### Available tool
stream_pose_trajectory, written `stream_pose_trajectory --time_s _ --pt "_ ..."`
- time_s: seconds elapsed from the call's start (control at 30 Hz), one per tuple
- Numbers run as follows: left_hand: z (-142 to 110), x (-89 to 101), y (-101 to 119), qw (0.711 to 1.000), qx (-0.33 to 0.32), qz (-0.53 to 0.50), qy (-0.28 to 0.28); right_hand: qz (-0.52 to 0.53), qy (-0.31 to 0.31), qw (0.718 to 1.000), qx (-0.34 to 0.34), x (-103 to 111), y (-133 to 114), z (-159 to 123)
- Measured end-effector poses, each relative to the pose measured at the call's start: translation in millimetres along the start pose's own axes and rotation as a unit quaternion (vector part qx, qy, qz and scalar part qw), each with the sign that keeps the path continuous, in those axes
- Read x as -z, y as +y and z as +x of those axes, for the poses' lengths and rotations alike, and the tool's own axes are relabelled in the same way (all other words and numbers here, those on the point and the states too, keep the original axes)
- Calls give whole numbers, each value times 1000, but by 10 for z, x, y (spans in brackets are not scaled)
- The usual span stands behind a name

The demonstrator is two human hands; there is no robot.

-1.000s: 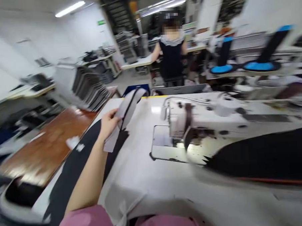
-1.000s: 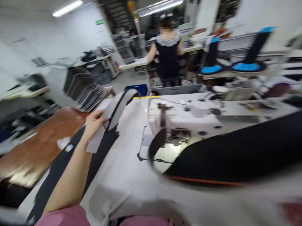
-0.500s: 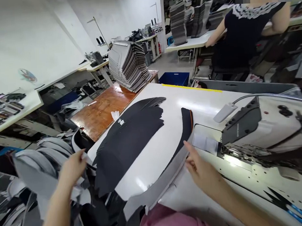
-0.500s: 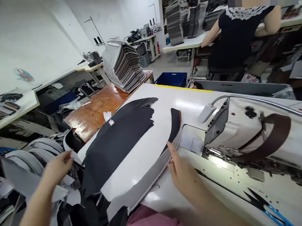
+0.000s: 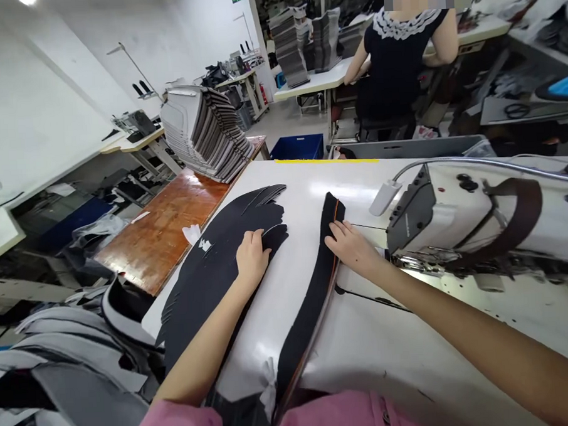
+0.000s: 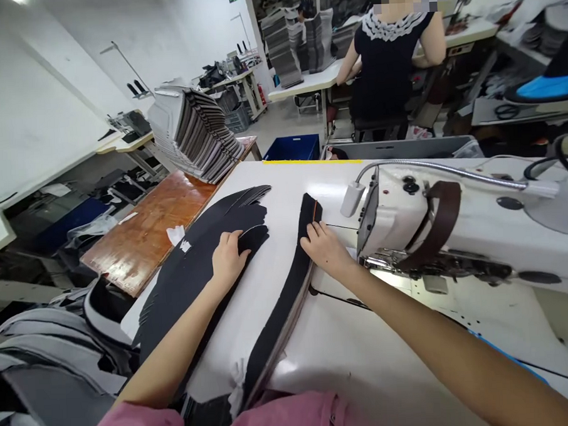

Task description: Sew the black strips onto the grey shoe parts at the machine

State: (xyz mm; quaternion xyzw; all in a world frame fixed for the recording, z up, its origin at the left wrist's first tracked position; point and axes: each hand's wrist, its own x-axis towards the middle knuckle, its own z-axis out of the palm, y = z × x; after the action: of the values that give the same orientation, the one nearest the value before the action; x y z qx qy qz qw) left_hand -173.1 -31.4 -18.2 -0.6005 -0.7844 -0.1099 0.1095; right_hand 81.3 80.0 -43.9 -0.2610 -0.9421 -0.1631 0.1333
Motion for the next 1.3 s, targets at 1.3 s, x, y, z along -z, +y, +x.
stream_pose_trajectory --time_s 1.3 --pt "118 72 2045 806 -557 35 -197 241 6 958 -156 471 -346 -1499"
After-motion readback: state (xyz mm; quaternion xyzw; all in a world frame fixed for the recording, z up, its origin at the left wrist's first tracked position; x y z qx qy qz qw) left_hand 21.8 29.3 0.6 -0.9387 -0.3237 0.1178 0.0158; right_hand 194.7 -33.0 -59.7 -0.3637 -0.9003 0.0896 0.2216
